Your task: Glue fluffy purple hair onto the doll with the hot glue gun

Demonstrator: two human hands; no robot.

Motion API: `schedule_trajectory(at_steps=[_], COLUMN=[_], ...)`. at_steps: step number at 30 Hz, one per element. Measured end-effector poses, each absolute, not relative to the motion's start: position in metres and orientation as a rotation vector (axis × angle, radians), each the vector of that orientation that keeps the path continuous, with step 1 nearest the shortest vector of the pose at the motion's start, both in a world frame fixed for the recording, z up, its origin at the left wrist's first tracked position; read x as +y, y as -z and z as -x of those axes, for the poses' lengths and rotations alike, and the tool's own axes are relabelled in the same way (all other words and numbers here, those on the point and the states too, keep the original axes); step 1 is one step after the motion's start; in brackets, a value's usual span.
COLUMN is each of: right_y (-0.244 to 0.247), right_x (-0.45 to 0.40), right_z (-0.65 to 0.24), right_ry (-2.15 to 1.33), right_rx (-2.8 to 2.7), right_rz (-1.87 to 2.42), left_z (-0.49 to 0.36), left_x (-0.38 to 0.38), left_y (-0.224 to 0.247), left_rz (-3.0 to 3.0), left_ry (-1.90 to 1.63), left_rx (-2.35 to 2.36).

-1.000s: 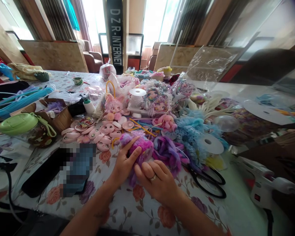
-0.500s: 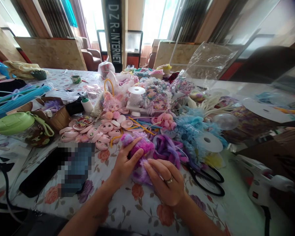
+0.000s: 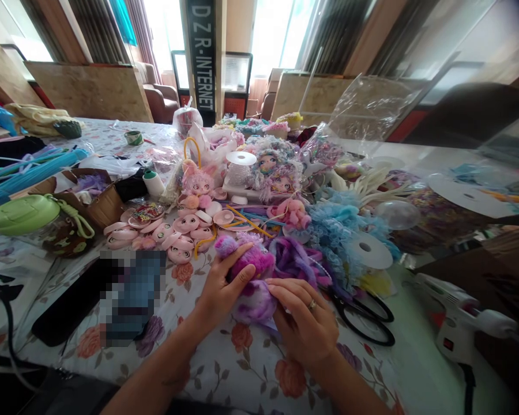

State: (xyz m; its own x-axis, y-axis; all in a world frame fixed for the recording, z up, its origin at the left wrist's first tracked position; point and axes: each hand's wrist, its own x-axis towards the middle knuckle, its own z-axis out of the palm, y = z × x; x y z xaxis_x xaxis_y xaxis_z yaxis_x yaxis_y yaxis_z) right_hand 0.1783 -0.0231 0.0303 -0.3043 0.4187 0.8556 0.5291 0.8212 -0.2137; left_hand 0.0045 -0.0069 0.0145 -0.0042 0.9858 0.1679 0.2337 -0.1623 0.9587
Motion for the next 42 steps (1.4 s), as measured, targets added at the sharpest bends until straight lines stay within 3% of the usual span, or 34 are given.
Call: schedule_trajectory(at_steps=[16,24,33,42], right_y=[-0.029,-0.025,-0.02,-0.018], right_x=[-0.016,-0.011,-0.012,-0.014], right_z=[-0.173,-0.173,-0.166,-0.164], right_ry=[-0.39,-0.339,-0.624,-0.626], right_rx=[-1.544,-1.537,-1.39,-1.352], right_rz=[1.1,1.115,1.131,1.153], left_z=[-0.006,-0.007,-0.007,-0.007], left_x=[-0.007,-0.007,-0.006,-0.007], left_y=[-0.018,-0.02,-0.018,-0.018], left_rz=[-1.473,-1.415,-1.37,-1.449], left_ry=[-1.193,-1.185,-1.19,-1.12], left_rx=[1.273,1.197,1.147,1.204])
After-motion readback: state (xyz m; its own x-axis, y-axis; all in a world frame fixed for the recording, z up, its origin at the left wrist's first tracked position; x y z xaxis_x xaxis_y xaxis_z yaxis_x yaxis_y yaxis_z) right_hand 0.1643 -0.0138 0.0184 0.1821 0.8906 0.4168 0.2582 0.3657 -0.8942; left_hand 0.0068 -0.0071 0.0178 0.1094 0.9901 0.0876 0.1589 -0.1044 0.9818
